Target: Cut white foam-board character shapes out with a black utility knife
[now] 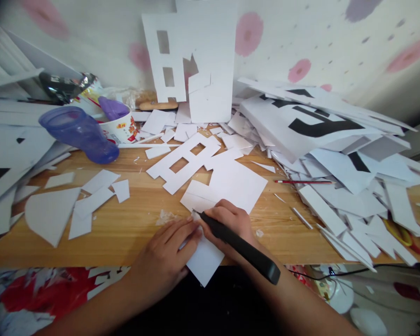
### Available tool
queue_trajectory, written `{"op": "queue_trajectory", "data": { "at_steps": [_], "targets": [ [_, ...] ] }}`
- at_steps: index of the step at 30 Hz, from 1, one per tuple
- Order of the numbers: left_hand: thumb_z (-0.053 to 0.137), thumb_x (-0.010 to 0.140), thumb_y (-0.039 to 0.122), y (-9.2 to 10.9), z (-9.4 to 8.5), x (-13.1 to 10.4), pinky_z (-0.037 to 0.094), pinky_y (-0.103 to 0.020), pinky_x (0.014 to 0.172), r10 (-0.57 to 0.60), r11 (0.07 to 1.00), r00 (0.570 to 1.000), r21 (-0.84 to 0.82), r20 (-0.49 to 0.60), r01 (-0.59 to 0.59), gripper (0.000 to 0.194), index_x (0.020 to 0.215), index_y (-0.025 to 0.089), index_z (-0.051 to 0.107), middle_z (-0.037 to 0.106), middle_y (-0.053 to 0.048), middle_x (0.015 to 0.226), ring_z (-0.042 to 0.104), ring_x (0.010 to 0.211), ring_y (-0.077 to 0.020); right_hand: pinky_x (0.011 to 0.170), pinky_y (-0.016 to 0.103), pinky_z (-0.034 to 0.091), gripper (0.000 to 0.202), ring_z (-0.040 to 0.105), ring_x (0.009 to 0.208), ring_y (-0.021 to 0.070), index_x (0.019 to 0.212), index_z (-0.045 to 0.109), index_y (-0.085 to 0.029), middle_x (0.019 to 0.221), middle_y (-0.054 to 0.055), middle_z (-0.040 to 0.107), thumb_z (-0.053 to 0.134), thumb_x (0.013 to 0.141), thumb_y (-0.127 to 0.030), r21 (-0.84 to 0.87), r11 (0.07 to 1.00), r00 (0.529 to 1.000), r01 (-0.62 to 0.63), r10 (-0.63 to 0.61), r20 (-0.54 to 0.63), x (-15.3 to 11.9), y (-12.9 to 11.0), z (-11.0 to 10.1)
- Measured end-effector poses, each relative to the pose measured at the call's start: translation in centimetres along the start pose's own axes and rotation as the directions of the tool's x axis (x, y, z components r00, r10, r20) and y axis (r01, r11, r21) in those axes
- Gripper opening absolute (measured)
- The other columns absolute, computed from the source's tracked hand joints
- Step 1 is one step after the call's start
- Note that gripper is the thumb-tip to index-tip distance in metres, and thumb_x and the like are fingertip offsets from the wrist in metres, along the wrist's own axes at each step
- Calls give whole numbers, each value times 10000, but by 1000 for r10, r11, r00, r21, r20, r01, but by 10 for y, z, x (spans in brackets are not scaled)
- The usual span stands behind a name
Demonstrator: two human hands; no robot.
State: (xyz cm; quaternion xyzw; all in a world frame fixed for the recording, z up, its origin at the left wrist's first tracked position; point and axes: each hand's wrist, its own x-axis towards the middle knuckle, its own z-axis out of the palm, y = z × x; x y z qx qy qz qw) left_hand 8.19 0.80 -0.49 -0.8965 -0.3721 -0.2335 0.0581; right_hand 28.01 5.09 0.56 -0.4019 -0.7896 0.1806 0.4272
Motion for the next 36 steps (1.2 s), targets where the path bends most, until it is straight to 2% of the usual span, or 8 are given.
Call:
{"op": "queue_trajectory", "data": {
  "at_steps": [5, 13, 18, 22, 26, 33, 36],
  "targets": [
    [484, 873, 157, 1, 0, 0, 512, -461, 946, -33, 999, 999, -14, 21, 33, 320, 1153, 115, 633, 655, -133, 1213, 591, 1149, -292, 503, 208, 463, 161, 596, 588, 102, 944, 607, -224, 735, -1, 612, 689, 810, -190, -7, 999, 999, 35, -35, -11, -2, 0, -1],
    [531, 832, 151, 2, 3, 0, 459, -461, 971, -60, 997, 998, -45, 16, 61, 327, 1144, 126, 626, 654, -113, 1222, 578, 1158, -280, 501, 205, 473, 147, 602, 577, 103, 927, 621, -222, 721, -2, 620, 685, 805, -170, -28, 999, 1000, 26, -26, 8, -4, -1, -11],
    [529, 848, 152, 1, 4, -1, 456, -453, 970, -44, 998, 999, -49, 9, 44, 301, 1129, 119, 632, 659, -117, 1203, 590, 1131, -276, 502, 218, 483, 120, 621, 581, 116, 901, 633, -220, 710, 0, 632, 689, 803, -180, -7, 1000, 1000, 2, -2, 14, -8, 1, -21],
    [527, 848, 167, 0, 4, -1, 460, -458, 961, -43, 998, 999, -49, -23, 42, 301, 1124, 115, 637, 658, -129, 1205, 596, 1119, -284, 515, 232, 495, 105, 646, 610, 134, 884, 646, -225, 722, 8, 658, 699, 797, -201, 3, 1000, 998, -19, 19, 57, -6, 3, -28],
    [517, 846, 154, 0, 3, 0, 464, -464, 958, -26, 999, 1000, -48, -9, 26, 306, 1124, 109, 636, 662, -131, 1201, 600, 1124, -289, 528, 250, 506, 100, 646, 613, 142, 887, 653, -231, 729, 10, 667, 695, 798, -215, 38, 999, 996, -33, 29, 84, -4, 7, -33],
    [477, 864, 154, -2, 1, 1, 479, -467, 943, -7, 999, 1000, -37, 1, 7, 300, 1112, 109, 640, 671, -134, 1199, 609, 1135, -290, 529, 257, 487, 84, 637, 614, 141, 880, 677, -238, 735, 12, 669, 706, 805, -263, 67, 993, 983, -93, 81, 163, -4, 15, -40],
    [461, 868, 138, -1, 1, 1, 483, -453, 938, -3, 1000, 1000, -26, -11, 3, 298, 1103, 111, 644, 678, -127, 1193, 611, 1139, -282, 561, 274, 502, 99, 640, 641, 153, 864, 682, -248, 745, 11, 670, 734, 783, -267, 112, 979, 979, -170, 155, 130, -6, 19, -40]
  ]
}}
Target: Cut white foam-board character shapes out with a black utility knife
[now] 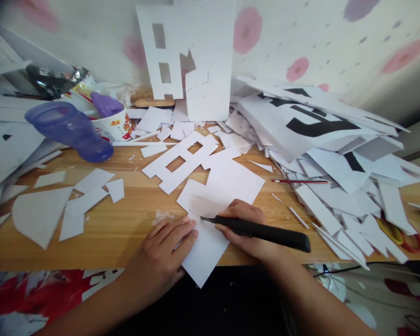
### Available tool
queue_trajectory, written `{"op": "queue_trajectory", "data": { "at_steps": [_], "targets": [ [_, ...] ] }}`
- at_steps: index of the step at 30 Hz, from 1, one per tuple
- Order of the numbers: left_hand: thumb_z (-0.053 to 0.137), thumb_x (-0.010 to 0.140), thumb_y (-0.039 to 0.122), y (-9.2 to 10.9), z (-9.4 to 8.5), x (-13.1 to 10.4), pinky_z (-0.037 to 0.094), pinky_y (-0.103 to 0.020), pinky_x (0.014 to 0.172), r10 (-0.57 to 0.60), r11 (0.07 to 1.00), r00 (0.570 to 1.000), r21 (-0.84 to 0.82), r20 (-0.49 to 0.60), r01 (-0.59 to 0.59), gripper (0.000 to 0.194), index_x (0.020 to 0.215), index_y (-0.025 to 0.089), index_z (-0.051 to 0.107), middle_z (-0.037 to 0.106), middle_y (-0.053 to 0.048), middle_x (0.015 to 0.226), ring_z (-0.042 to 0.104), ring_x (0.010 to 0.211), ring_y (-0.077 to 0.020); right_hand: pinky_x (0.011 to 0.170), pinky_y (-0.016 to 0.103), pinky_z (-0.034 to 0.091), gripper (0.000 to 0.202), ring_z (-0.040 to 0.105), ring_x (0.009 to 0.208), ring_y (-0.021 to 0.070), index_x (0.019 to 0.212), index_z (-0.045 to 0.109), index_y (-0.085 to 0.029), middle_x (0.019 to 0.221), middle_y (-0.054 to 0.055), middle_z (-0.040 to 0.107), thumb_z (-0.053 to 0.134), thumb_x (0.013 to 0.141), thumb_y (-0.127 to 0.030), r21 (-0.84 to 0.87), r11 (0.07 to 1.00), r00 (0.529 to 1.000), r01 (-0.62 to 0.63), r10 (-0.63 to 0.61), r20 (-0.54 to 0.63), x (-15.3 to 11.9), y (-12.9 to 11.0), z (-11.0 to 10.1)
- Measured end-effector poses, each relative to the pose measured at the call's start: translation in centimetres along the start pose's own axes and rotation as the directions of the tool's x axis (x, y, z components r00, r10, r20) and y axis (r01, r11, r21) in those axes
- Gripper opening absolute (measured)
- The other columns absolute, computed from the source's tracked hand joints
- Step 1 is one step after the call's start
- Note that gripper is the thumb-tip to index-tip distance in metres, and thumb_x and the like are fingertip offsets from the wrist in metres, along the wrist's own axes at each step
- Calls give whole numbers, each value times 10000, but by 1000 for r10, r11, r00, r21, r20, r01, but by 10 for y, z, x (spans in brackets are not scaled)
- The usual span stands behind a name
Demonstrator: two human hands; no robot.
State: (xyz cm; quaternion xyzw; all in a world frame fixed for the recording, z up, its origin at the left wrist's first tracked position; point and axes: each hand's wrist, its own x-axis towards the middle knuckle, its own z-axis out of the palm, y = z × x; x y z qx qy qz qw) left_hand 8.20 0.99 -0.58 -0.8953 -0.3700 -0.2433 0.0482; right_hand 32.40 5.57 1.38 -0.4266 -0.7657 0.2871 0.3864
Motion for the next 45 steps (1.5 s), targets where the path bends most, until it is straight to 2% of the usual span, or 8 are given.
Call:
{"op": "queue_trajectory", "data": {
  "at_steps": [4, 6, 11, 17, 22, 25, 33, 45],
  "targets": [
    [455, 893, 147, 1, 1, -1, 471, -427, 965, 20, 999, 1000, 30, -16, -19, 287, 1101, 110, 649, 680, -123, 1195, 599, 1161, -273, 490, 292, 490, 94, 589, 541, 147, 846, 620, -270, 692, -15, 605, 691, 810, -321, 328, 940, 958, -93, 175, -228, 8, 7, 3],
    [454, 900, 154, 1, 1, -1, 468, -431, 971, 38, 998, 999, 48, -25, -37, 291, 1110, 97, 647, 673, -135, 1209, 593, 1170, -283, 439, 288, 459, 169, 551, 494, 134, 844, 605, -266, 696, -15, 583, 704, 786, -388, 484, 865, 928, -130, 279, -249, 18, 9, 8],
    [454, 910, 167, 0, 3, -4, 484, -455, 956, 65, 997, 997, 51, -41, -63, 297, 1124, 83, 641, 668, -147, 1216, 596, 1165, -298, 370, 214, 359, 274, 473, 402, 80, 857, 634, -224, 570, -55, 552, 789, 710, -394, 670, 686, 938, -282, 344, 43, 49, 3, 19],
    [460, 906, 150, -1, 4, -4, 459, -480, 1047, 85, 996, 996, 32, -21, -84, 297, 1133, 67, 632, 636, -175, 1262, 552, 1237, -309, 444, 206, 466, 297, 588, 490, 69, 860, 678, -191, 891, 22, 719, 839, 645, -318, 673, 587, 891, -450, 248, 379, 83, -3, 27],
    [437, 901, 107, 0, 2, -3, 508, -449, 1024, 103, 994, 995, 25, 12, -103, 306, 1133, 43, 625, 609, -204, 1299, 529, 1272, -327, 350, 167, 330, 280, 472, 391, 39, 701, 666, -152, 670, 5, 697, 816, 653, -384, 622, 634, 885, -460, 271, 378, 100, 6, 40],
    [419, 907, 89, 0, 2, -1, 524, -448, 1009, 99, 995, 995, 25, 14, -99, 300, 1116, 42, 629, 622, -207, 1280, 542, 1257, -330, 333, 172, 282, 267, 416, 363, 39, 656, 619, -162, 587, -14, 669, 820, 641, -338, 577, 664, 877, -476, 314, 362, 103, 5, 47],
    [402, 911, 57, -1, 1, 0, 527, -433, 1014, 102, 994, 995, 41, 24, -103, 308, 1116, 53, 632, 632, -194, 1273, 556, 1245, -311, 387, 193, 337, 183, 438, 413, 65, 666, 574, -179, 553, -30, 640, 747, 646, -236, 496, 732, 883, -467, 355, 308, 100, -1, 51],
    [367, 915, 38, 0, -2, 5, 549, -415, 983, 100, 994, 995, 47, -7, -100, 328, 1073, 54, 655, 664, -178, 1227, 597, 1196, -298, 526, 249, 477, 154, 592, 558, 128, 636, 561, -184, 592, -15, 658, 706, 587, -198, 457, 758, 874, -466, 312, 374, 106, -4, 45]
  ]
}}
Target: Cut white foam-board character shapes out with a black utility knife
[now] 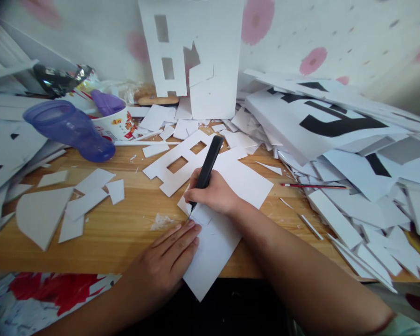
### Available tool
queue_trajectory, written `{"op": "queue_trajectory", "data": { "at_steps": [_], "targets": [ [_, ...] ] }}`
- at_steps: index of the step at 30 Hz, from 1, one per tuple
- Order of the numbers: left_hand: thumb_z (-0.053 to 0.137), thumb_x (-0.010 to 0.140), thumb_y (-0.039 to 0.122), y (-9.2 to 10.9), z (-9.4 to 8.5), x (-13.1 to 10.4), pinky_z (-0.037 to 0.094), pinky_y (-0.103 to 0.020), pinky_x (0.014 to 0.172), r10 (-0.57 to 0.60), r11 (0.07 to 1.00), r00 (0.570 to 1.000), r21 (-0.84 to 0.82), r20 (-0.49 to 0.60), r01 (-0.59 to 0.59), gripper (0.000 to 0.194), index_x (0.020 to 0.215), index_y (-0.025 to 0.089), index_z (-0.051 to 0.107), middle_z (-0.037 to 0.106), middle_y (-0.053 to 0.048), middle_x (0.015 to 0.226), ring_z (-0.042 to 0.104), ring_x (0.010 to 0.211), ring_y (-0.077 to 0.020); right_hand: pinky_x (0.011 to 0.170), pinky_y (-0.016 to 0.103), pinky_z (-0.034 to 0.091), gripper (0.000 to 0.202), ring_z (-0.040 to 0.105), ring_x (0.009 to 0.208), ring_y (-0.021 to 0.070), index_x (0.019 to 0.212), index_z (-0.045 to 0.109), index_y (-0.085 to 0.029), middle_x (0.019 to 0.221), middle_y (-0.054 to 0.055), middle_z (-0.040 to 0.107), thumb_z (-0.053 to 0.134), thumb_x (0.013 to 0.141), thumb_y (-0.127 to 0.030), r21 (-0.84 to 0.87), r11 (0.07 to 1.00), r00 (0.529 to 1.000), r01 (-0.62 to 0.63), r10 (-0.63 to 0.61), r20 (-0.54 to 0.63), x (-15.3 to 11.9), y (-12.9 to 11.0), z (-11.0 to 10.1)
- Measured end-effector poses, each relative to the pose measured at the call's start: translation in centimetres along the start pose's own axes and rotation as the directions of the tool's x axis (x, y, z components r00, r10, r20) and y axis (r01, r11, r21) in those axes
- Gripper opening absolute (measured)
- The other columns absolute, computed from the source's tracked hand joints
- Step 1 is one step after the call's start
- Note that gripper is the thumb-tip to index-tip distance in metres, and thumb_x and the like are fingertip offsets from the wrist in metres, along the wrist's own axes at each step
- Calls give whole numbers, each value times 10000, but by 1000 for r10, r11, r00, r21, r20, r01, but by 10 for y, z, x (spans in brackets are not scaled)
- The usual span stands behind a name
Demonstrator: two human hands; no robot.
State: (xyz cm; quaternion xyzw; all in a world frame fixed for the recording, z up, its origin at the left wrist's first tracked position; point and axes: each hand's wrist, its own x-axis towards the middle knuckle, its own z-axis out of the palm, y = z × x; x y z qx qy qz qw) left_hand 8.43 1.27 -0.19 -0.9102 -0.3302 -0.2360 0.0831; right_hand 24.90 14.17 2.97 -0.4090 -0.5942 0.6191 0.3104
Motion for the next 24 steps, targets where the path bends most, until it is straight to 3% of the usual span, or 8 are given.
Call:
{"op": "queue_trajectory", "data": {
  "at_steps": [12, 20, 24],
  "targets": [
    [375, 918, 54, 0, 1, -1, 560, -423, 966, 13, 1000, 1000, -6, 6, -13, 315, 1071, 46, 650, 668, -186, 1217, 605, 1185, -303, 513, 253, 455, 177, 571, 567, 129, 654, 534, -188, 598, -31, 618, 706, 610, -184, -86, 990, 990, 111, -103, 96, 8, -4, 0],
    [383, 904, 40, 0, -1, 1, 562, -432, 958, 14, 1000, 1000, -8, 14, -14, 319, 1076, 38, 652, 663, -195, 1220, 601, 1184, -319, 526, 247, 438, 160, 557, 584, 126, 658, 547, -186, 615, -30, 609, 706, 633, -183, -139, 973, 982, 185, -177, 66, 12, 1, -7],
    [393, 893, 45, 0, 0, -1, 556, -436, 966, 17, 1000, 1000, -11, 15, -17, 317, 1074, 39, 653, 658, -194, 1230, 595, 1191, -325, 499, 238, 446, 176, 568, 546, 124, 651, 557, -185, 589, -24, 640, 729, 613, -182, -6, 987, 986, 162, -162, 37, 13, 7, -8]
  ]
}}
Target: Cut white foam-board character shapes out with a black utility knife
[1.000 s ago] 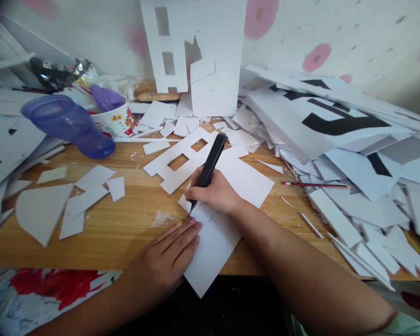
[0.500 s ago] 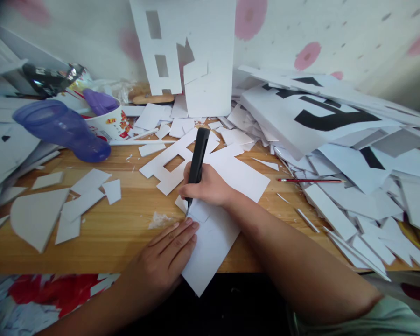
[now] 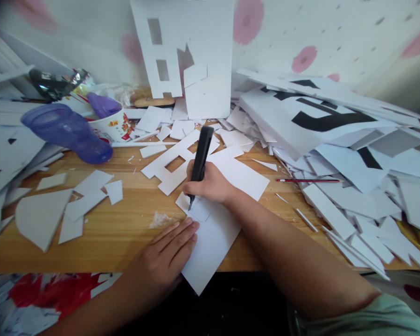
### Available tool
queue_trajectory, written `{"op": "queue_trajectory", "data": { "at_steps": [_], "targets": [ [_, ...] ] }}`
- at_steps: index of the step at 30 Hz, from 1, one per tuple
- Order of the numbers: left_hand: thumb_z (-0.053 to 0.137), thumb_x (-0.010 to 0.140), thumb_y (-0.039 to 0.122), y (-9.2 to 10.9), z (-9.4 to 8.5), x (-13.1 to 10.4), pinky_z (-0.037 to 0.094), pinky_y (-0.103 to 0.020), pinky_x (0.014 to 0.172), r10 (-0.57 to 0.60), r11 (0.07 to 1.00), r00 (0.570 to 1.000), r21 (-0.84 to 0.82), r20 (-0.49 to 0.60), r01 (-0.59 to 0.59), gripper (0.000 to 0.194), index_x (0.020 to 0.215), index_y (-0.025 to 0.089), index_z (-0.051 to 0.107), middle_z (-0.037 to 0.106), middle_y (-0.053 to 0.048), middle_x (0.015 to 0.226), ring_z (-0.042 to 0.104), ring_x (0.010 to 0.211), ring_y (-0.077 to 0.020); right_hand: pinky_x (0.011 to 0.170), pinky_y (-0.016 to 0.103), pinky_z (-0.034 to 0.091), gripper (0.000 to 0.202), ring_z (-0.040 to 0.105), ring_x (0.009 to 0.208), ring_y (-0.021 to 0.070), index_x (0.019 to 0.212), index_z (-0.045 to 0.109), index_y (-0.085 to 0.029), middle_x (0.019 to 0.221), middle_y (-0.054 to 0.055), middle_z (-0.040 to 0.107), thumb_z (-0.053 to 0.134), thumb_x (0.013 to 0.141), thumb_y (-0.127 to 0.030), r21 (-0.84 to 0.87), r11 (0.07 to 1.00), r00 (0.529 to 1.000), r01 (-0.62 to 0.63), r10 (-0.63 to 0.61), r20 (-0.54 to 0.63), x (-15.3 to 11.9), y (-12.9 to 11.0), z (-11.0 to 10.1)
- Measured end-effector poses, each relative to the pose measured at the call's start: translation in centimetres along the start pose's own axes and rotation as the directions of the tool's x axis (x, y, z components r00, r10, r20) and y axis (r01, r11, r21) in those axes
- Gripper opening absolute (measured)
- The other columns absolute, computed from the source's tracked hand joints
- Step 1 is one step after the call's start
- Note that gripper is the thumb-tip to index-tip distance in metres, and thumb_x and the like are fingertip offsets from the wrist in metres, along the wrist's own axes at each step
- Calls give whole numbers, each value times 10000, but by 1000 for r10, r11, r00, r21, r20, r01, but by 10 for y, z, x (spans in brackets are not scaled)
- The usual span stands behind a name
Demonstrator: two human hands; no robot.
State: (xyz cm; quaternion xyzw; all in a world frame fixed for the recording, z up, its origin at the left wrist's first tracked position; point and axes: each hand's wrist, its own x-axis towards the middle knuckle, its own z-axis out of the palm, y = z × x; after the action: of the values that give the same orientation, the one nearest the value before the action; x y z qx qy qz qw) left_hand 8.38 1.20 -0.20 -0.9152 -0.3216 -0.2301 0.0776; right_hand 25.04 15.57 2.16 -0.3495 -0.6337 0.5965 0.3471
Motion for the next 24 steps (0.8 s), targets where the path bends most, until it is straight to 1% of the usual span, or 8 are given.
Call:
{"op": "queue_trajectory", "data": {
  "at_steps": [5, 9, 12, 15, 18, 19, 21, 24],
  "targets": [
    [432, 854, 42, -1, 1, -2, 541, -453, 983, -4, 1000, 1000, -16, 18, 4, 319, 1093, 30, 643, 640, -211, 1254, 576, 1216, -338, 335, 179, 248, 172, 409, 380, 67, 613, 509, -198, 537, -22, 644, 673, 630, -245, 406, 901, 963, 152, -43, -264, -4, 1, -6],
    [552, 775, 129, -2, -4, -1, 475, -503, 1054, -45, 988, 995, -145, 88, 58, 392, 1154, 51, 619, 612, -194, 1307, 537, 1263, -336, 337, 163, 217, 188, 417, 390, 63, 615, 502, -197, 538, -14, 640, 680, 606, -258, 515, 846, 928, 137, 71, -365, -5, 2, -14],
    [659, 720, 236, -6, -14, 1, 427, -536, 1087, -138, 949, 977, -262, 160, 177, 425, 1127, 114, 635, 617, -161, 1308, 544, 1253, -321, 344, 167, 227, 198, 416, 411, 60, 611, 514, -192, 549, -9, 636, 698, 602, -265, 528, 834, 887, 156, 117, -447, -4, 5, -17],
    [803, 644, 379, -17, -30, 2, 455, -543, 1048, -261, 906, 919, -253, 294, 338, 617, 1195, 166, 624, 551, -163, 1387, 533, 1256, -344, 357, 176, 245, 202, 423, 432, 63, 627, 521, -194, 574, -11, 634, 701, 622, -286, 524, 831, 867, 186, 113, -486, -3, 6, -18],
    [836, 594, 511, -33, -45, 6, 465, -522, 1035, -332, 846, 809, -228, 484, 483, 841, 1343, 277, 534, 436, -107, 1498, 475, 1314, -347, 370, 187, 253, 209, 443, 452, 76, 646, 507, -204, 581, -11, 627, 688, 633, -307, 530, 828, 872, 182, 113, -476, -1, 8, -17],
    [801, 646, 521, -38, -46, 10, 453, -511, 1047, -376, 825, 786, -210, 491, 525, 795, 1355, 296, 520, 434, -90, 1501, 467, 1322, -333, 372, 192, 252, 213, 451, 457, 81, 654, 502, -207, 582, -8, 624, 685, 632, -313, 528, 831, 875, 175, 115, -471, -1, 8, -16],
    [671, 803, 449, -46, -44, 19, 422, -486, 1072, -508, 786, 762, -145, 401, 601, 560, 1317, 262, 553, 505, -90, 1439, 489, 1298, -297, 373, 203, 251, 232, 450, 455, 88, 669, 487, -212, 588, -4, 622, 681, 626, -331, 511, 844, 882, 161, 110, -458, 0, 9, -13],
    [594, 855, 360, -47, -30, 37, 412, -458, 1066, -599, 758, 726, -54, 337, 650, 446, 1264, 182, 582, 586, -117, 1327, 519, 1242, -285, 369, 222, 240, 262, 419, 416, 94, 708, 486, -218, 565, -11, 600, 665, 646, -398, 441, 889, 898, 122, 90, -431, -2, 3, -17]
  ]
}}
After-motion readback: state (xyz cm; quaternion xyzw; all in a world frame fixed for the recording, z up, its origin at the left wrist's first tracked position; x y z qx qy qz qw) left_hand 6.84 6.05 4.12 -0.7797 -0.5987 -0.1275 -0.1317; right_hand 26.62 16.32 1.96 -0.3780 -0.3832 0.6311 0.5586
